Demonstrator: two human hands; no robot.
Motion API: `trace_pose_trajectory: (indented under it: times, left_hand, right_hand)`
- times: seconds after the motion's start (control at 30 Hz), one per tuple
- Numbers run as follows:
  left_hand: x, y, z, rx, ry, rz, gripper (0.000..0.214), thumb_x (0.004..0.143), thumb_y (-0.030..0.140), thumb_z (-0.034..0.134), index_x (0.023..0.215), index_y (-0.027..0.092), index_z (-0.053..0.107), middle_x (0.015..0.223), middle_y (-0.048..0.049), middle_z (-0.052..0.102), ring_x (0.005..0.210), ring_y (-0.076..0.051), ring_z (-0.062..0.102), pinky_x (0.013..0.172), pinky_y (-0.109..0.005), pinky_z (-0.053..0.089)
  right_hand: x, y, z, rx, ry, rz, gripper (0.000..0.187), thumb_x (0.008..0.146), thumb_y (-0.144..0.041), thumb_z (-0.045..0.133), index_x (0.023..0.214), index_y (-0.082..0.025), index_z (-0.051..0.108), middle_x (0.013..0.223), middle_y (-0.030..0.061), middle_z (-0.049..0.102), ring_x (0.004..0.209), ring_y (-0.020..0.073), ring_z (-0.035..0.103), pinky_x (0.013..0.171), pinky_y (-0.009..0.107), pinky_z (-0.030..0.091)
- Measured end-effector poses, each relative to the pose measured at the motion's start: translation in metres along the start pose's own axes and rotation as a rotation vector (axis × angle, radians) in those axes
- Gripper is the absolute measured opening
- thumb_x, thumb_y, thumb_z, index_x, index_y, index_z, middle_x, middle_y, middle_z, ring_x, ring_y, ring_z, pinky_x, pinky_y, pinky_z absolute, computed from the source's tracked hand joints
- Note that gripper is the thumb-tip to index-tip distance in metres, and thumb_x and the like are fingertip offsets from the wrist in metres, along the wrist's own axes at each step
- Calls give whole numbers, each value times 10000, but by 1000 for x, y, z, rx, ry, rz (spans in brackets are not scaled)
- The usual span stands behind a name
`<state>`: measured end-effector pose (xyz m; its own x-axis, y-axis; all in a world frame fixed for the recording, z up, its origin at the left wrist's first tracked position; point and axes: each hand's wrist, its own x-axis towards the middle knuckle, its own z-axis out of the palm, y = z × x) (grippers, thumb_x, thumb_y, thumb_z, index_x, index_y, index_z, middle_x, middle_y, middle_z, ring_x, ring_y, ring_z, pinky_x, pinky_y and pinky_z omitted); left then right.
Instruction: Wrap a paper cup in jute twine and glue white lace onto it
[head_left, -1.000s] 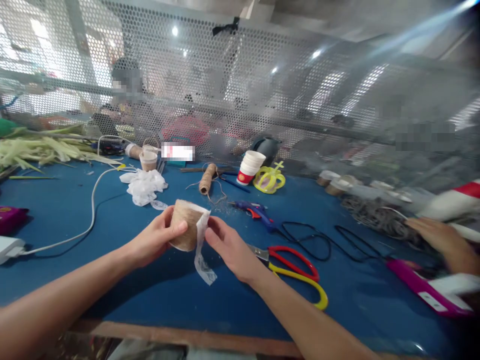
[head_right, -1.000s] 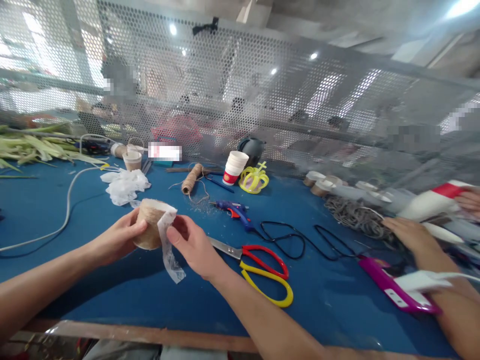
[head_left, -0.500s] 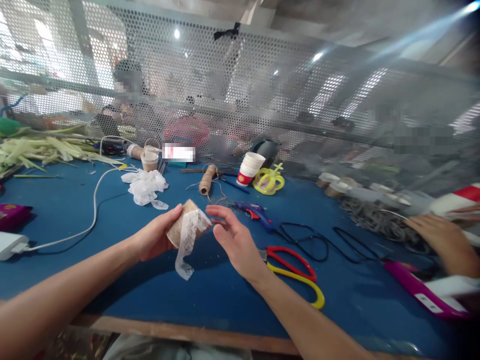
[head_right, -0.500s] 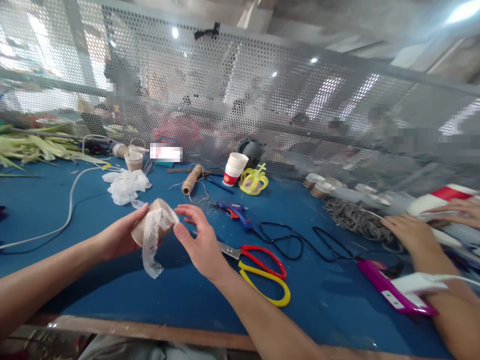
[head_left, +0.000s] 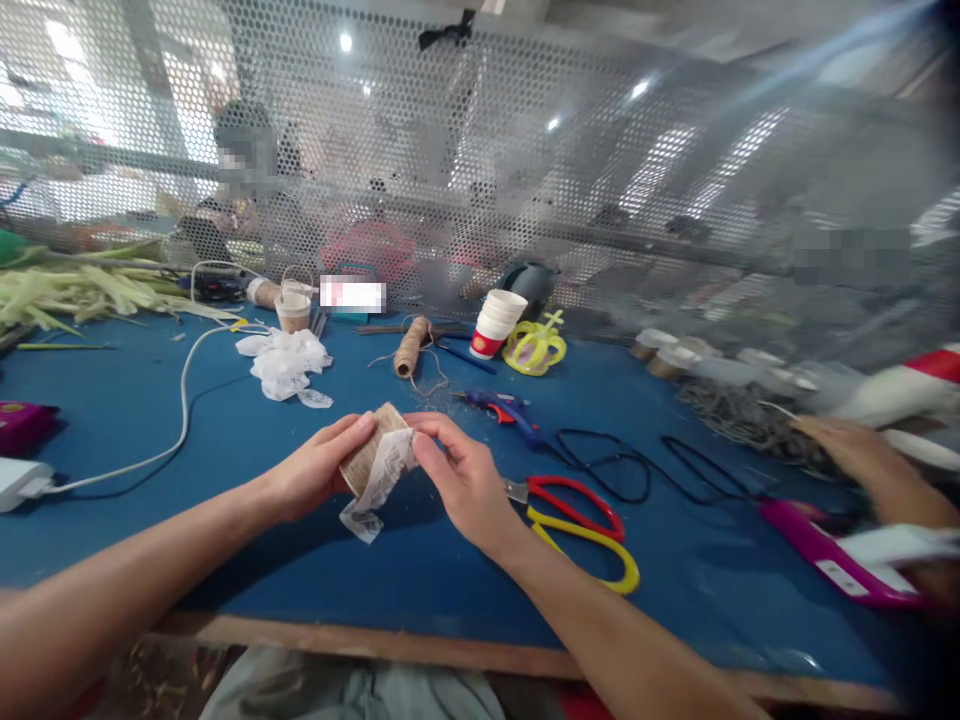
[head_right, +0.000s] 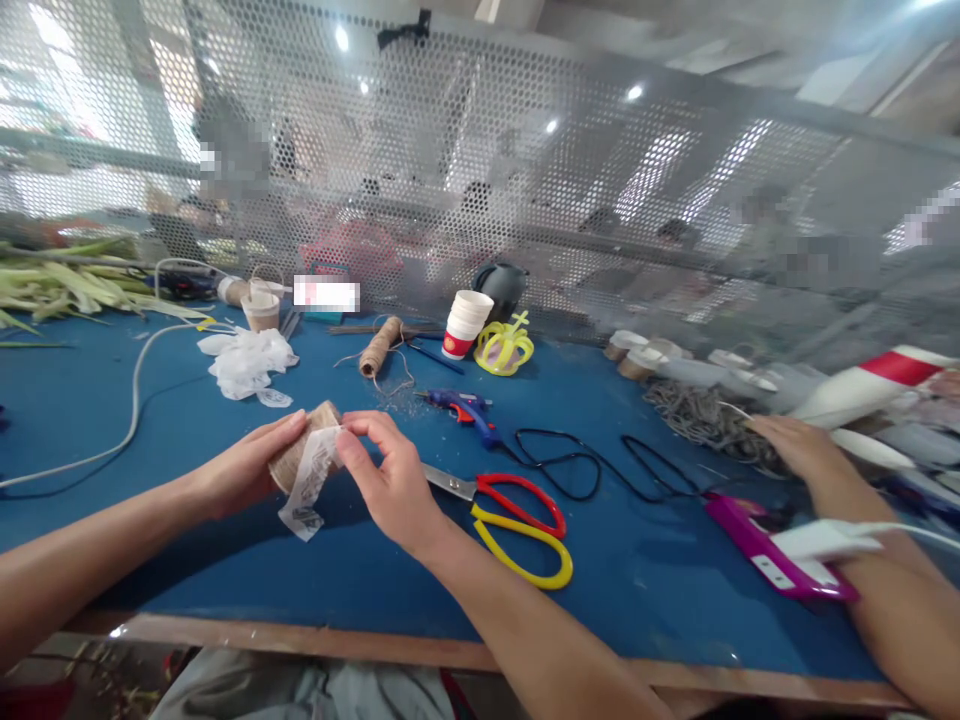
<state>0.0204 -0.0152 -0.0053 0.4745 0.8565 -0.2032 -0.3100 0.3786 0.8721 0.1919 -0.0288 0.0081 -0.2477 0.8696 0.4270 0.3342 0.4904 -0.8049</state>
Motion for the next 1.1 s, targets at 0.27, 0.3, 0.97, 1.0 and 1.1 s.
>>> trace_pose_trajectory:
  times: [0.27,0.3,0.97,1.0,1.1]
  left_hand:
    - [-2,-1,0,169,-7,100,472,707,538,631,979,162,541,772,11,571,667,-123,519,587,-225,386]
    - [-2,0,0,207,3,112,486,685,521,660,986,160,538,788,8,573,687,-130,524,597,-227,386]
    - [-8,19,2,485,135,154,471,634,397,719,986,152,526,801,-25,584,652,-146,552,512,-218,423]
    - [-8,20,2,494,132,169,459,637,398,718,980,151,538,805,-29,590,659,-149,556,530,-224,434]
    - [-7,21,0,530,145,225,443,639,396,722,976,150,572,837,-41,613,704,-166,573,613,-253,466]
  right_hand:
    - [1,-3,1,-45,-31,32,204,860,-345,515,742,-196,591,960,66,645,923,197,595,849,322,438]
    - [1,-3,1,-38,-36,29,209,860,-352,515,740,-198,589,966,64,645,930,198,594,848,321,441]
    - [51,81,-116,-697,21,705,273,891,-295,518,1136,-179,546,1165,79,563,964,188,585,809,388,499]
    - [50,84,-115,-681,15,725,283,892,-298,516,1149,-181,539,1177,80,555,974,192,581,810,389,499]
    - [47,84,-114,-598,43,739,261,881,-289,535,1104,-157,557,1090,77,594,899,180,604,764,370,511]
